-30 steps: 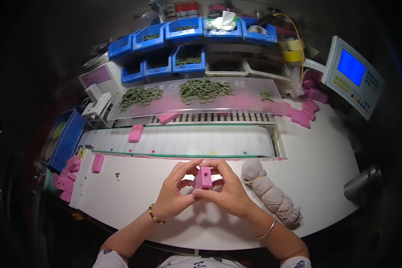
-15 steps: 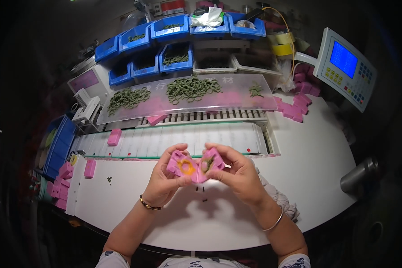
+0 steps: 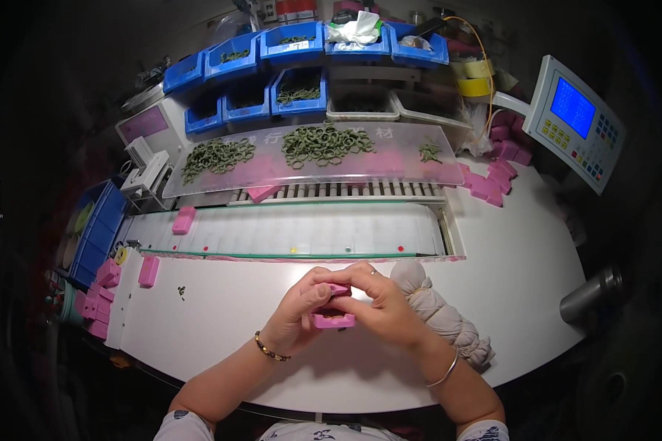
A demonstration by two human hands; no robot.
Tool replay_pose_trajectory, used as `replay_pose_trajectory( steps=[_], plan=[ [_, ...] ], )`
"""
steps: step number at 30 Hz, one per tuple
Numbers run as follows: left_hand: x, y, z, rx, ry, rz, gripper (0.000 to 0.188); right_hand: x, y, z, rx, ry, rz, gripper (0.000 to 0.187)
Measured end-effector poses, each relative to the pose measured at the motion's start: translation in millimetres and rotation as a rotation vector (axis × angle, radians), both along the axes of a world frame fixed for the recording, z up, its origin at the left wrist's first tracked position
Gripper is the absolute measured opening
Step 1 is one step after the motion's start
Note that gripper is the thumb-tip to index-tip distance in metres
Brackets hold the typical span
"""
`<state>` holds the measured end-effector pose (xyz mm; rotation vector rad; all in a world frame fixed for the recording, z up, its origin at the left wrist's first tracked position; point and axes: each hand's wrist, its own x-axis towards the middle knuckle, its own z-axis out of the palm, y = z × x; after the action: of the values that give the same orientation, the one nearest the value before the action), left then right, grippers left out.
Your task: The person assembles electronic components by inserting small circular rings into pink plastic housings, pressing them into place with a white tool, and then placing the finished units in a row.
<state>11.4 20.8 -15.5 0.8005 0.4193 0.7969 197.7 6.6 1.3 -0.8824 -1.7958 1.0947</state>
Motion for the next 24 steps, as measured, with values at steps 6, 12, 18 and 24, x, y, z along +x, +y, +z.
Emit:
replay_pose_trajectory(
  steps=[6,12,18,24],
  plan=[
    [-3,7,5,-0.272,-0.052,0.140,0.023,-29,-11,9,0.371,-0.145,-0.222,0.068],
    [-14,14,-11,-0.106,0.012,0.298,0.020,-29,-14,12,0.640,-0.363,-0.313,0.046],
    [-5,4,1,-0.031,0.073,0.392,0.025,-40,-16,4,0.649,-0.356,-0.353,0.028],
    [-2,3,-8,0.020,0.027,0.440,0.015,-38,-16,3,0.534,-0.250,-0.327,0.020]
  ],
)
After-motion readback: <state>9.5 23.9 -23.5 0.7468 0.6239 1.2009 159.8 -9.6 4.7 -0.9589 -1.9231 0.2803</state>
